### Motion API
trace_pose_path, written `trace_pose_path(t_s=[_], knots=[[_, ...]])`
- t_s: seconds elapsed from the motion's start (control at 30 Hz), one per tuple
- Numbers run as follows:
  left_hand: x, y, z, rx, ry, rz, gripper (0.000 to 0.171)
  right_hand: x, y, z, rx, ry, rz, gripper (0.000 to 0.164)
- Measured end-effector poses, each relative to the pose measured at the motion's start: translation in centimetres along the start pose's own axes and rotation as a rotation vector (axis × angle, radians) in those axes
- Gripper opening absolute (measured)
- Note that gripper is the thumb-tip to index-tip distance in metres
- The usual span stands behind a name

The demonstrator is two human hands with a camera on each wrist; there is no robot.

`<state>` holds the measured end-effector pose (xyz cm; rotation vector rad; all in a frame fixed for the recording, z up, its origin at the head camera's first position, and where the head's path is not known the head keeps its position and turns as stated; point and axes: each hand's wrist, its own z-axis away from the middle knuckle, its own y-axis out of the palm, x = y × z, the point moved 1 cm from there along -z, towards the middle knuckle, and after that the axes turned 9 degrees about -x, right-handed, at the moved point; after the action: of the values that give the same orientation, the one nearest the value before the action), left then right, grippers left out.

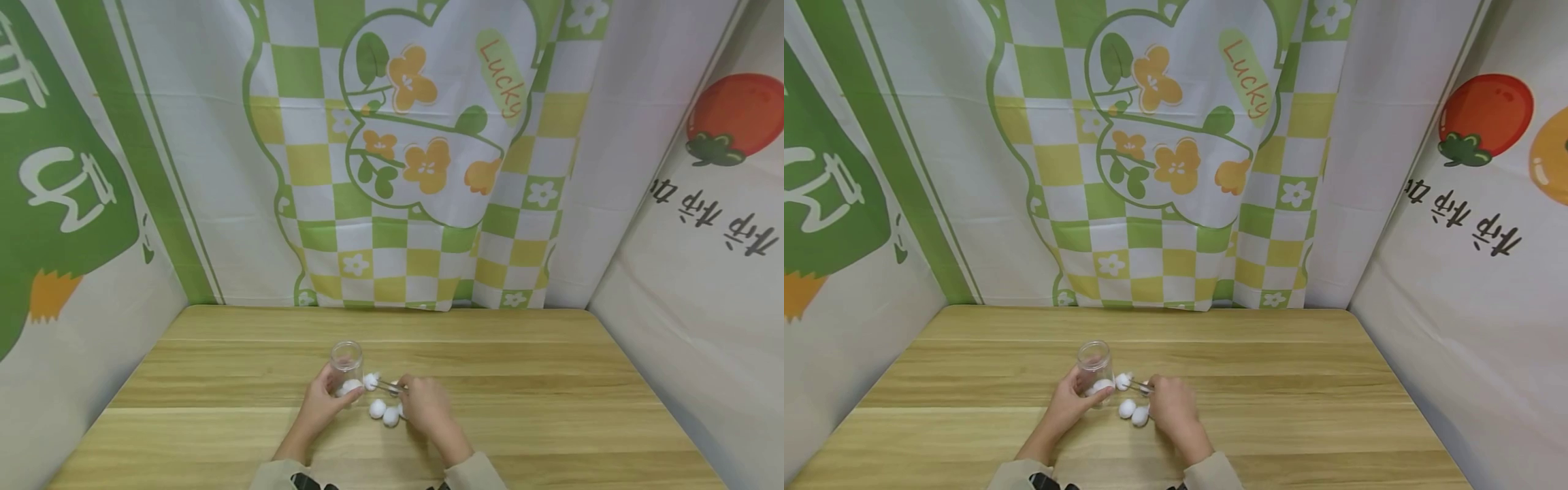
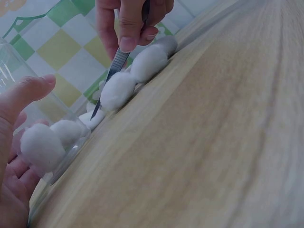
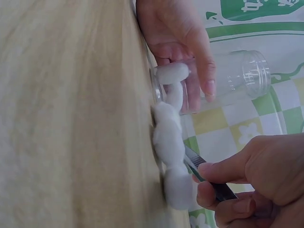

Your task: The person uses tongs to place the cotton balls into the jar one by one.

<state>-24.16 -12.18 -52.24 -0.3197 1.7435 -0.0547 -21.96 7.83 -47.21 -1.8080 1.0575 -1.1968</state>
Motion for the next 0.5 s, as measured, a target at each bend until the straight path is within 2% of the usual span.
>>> trace_pose_path(t_s=[0.5], knots=[[-0.20, -0.09, 0.09, 0.018, 0.002, 0.005, 0.064, -0.14, 0.37, 0.13, -0.080, -0.034, 0.020, 0.006]])
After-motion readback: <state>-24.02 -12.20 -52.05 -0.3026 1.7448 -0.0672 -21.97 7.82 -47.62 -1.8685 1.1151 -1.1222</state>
